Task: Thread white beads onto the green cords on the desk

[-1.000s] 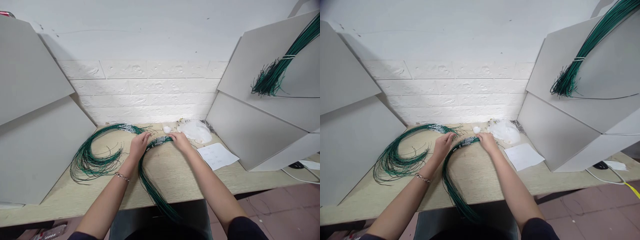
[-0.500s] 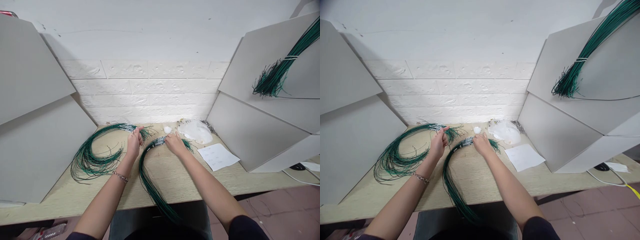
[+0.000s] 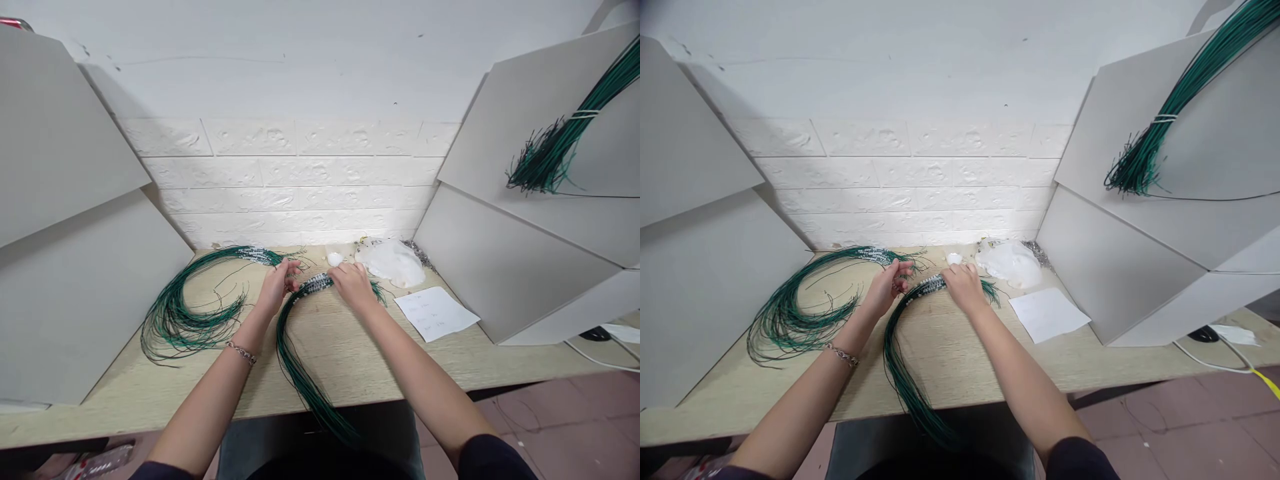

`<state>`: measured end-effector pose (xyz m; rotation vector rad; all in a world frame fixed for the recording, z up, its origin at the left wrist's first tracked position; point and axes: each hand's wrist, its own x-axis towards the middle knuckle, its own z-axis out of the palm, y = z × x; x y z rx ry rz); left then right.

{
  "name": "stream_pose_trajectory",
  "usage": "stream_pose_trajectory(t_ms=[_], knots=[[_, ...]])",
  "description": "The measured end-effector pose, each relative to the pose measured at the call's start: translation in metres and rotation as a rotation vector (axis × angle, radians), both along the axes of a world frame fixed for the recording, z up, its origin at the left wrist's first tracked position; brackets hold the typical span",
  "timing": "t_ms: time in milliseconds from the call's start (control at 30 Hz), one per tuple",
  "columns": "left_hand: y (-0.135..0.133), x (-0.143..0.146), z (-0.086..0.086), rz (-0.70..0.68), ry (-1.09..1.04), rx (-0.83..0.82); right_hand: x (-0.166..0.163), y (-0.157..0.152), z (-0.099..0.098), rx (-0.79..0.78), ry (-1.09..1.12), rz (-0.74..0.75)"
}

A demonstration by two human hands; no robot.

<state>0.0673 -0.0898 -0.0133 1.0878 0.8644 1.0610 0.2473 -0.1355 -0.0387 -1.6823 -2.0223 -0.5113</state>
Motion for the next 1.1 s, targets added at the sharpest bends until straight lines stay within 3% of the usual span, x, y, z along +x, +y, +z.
stream_pose_trajectory(t_ms=[233, 733, 933, 1100], knots=[[-0.006, 0.005, 0.004, -0.007, 0.127, -0.07, -0.006, -0.007, 0.005, -0.084, 0.053, -0.002], [-0.009, 0.006, 0.005, -0.081, 0.067, -0.079, -0.006, -0.007, 0.005, -0.101, 0.103, -0.006], [-0.008, 0.006, 0.001, -0.106, 0.101, -0.035, -0.006, -0.007, 0.004, -0.102, 0.132, 0.009], [-0.004, 0.007, -0.009, -0.116, 0.22, 0.098, -0.006, -0.006, 0.004, -0.103, 0.161, 0.056]])
